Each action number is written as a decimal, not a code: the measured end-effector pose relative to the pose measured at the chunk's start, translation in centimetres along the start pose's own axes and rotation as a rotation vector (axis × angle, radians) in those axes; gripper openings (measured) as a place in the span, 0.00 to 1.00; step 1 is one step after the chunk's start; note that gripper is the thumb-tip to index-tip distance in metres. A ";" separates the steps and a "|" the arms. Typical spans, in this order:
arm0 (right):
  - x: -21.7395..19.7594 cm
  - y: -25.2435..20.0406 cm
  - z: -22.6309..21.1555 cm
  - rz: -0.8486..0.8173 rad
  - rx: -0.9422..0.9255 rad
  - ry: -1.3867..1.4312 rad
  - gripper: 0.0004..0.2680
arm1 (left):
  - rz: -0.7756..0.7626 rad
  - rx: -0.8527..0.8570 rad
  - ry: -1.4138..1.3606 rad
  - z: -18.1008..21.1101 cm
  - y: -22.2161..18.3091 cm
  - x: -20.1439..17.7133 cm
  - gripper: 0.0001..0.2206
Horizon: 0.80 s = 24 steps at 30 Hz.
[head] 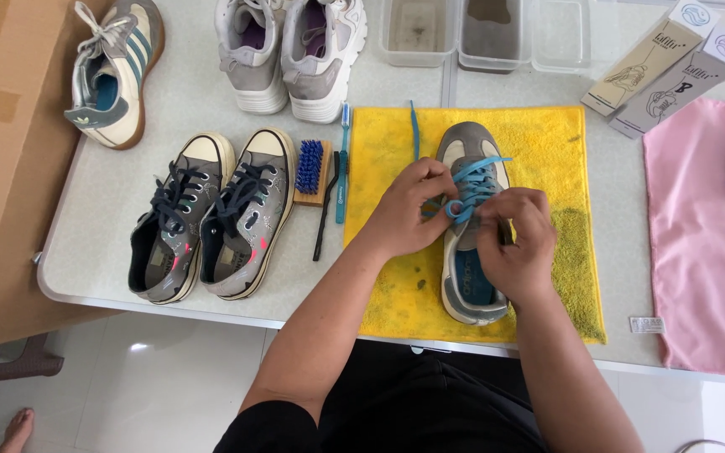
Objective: Organizing shoe cleaning supplies on a workbench and lacing a sneaker.
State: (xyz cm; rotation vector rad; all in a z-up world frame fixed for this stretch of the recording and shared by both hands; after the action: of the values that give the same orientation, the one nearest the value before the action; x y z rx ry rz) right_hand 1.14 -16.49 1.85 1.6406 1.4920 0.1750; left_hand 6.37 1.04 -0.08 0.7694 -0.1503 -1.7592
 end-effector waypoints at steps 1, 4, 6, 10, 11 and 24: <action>0.1 0.7 -1.2 -0.052 -0.041 -0.045 0.09 | -0.001 0.022 0.005 0.1 0.1 -0.1 0.04; 0.6 1.9 -2.8 -0.097 -0.105 -0.080 0.07 | -0.011 -0.064 -0.113 0.8 -0.2 -0.3 0.17; 0.6 1.0 -1.5 -0.050 -0.086 -0.058 0.07 | -0.031 -0.076 -0.251 0.0 -0.4 0.3 0.20; -0.2 -0.5 1.1 0.076 -0.003 0.028 0.09 | -0.061 -0.111 -0.728 0.1 -0.3 0.2 0.21; 0.1 -0.7 1.5 0.076 -0.003 0.028 0.09 | -0.061 -0.111 -0.728 -0.1 -0.1 0.2 0.21; -1.2 -4.8 9.4 0.702 0.600 0.772 0.07 | 0.204 -0.329 -0.268 -2.5 -0.5 -0.8 0.34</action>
State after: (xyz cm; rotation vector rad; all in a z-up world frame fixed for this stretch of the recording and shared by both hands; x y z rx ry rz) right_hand 3.21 -22.79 -6.45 2.7613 1.4996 0.8999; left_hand 7.49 2.65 -1.87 0.2694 -0.1099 -1.6315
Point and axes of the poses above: each hand's wrist, its own y-axis towards the middle knuckle, its own x-axis out of the palm, z = x × y, the point moved 5 cm from there along y, towards the middle knuckle
